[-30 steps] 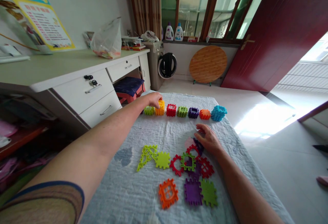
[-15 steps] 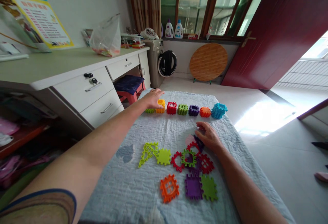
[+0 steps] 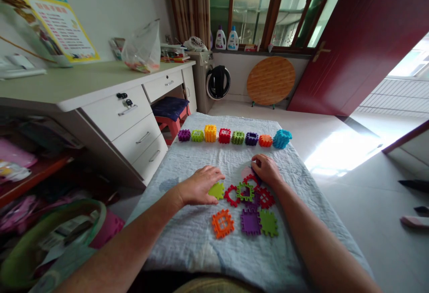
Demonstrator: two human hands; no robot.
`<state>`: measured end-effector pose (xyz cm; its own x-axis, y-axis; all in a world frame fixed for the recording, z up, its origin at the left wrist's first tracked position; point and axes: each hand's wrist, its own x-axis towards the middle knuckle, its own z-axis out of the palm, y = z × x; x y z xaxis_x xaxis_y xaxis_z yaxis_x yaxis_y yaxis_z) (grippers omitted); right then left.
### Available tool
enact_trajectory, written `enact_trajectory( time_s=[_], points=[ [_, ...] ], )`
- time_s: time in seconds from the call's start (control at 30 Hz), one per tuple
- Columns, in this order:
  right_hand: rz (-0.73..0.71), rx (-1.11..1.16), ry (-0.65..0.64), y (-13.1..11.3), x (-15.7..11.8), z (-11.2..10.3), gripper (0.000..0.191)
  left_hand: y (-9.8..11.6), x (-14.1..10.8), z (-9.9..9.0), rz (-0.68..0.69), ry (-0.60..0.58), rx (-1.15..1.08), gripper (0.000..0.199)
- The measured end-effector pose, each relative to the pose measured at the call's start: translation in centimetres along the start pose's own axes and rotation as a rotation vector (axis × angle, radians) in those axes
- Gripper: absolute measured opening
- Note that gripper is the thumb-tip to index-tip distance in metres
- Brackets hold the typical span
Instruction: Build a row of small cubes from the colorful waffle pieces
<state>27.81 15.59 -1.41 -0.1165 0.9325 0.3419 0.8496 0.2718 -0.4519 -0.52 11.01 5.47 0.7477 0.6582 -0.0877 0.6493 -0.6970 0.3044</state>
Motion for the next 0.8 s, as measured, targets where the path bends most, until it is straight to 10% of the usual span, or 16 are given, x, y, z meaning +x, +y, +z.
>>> enact_trajectory(
  time_s=[0.4,0.8],
  points=[
    [0.145,0.321,-0.312,1.3,1.1,-1.9,0.028,-2.4,-0.5,1.8,-0.074,0.097,-0.142,0.047],
    [0.064,0.242,-0.114,1.1,-0.1,-0.5,0.028,-3.0,0.0,3.0,-0.138,0.422,-0.208,0.042]
  ],
)
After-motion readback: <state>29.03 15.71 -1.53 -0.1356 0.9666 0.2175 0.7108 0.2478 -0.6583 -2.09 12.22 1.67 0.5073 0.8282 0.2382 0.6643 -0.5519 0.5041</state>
